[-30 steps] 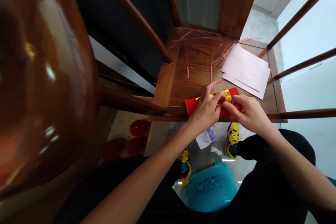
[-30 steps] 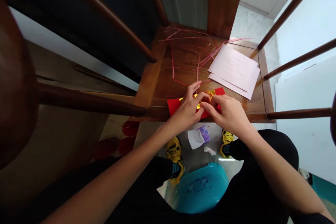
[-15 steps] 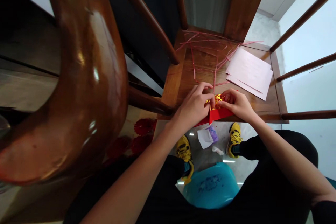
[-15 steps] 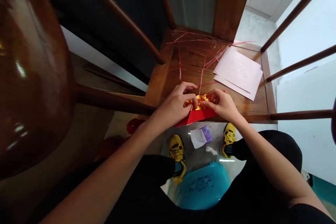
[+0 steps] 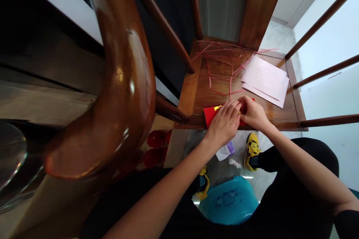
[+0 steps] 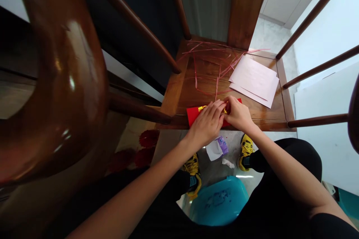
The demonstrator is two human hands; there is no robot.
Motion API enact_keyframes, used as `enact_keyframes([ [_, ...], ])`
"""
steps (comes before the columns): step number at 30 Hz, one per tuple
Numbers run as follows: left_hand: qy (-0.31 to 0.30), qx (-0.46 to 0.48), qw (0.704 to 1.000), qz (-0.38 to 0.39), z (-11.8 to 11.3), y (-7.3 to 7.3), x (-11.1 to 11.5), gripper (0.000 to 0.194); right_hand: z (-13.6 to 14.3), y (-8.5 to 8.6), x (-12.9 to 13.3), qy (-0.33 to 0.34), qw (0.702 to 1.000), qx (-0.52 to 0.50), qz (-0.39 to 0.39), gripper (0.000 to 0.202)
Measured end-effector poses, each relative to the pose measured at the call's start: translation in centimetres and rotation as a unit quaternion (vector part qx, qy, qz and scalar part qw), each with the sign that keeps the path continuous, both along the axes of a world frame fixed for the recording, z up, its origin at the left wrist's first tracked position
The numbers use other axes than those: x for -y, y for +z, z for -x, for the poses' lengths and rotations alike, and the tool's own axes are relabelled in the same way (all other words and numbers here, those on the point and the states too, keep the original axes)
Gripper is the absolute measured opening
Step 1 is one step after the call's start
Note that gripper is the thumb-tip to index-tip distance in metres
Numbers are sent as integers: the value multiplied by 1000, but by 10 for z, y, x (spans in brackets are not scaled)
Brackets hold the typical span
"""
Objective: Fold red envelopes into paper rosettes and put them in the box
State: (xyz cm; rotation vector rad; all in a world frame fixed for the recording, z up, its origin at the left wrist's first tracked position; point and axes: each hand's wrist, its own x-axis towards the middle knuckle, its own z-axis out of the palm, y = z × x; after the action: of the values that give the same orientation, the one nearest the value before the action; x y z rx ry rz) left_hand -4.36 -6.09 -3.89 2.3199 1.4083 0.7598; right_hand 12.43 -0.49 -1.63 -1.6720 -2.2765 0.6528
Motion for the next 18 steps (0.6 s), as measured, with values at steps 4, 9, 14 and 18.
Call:
enact_keyframes([
  [4,-13,-81,997,-7,3,-8,1,58,-17,1,-11,49,993,-93,49,33],
  [9,-23,-95,995,5,10,-7,-1,65,-46,5,-12,91,993,13,-72,46],
  [14,-59,-37,997,42,20,-12,-8,69,-55,4,0,98,981,65,-156,41],
  [18,-55,-18,995,84,24,-9,-14,72,-52,-2,5,72,975,73,-196,47],
])
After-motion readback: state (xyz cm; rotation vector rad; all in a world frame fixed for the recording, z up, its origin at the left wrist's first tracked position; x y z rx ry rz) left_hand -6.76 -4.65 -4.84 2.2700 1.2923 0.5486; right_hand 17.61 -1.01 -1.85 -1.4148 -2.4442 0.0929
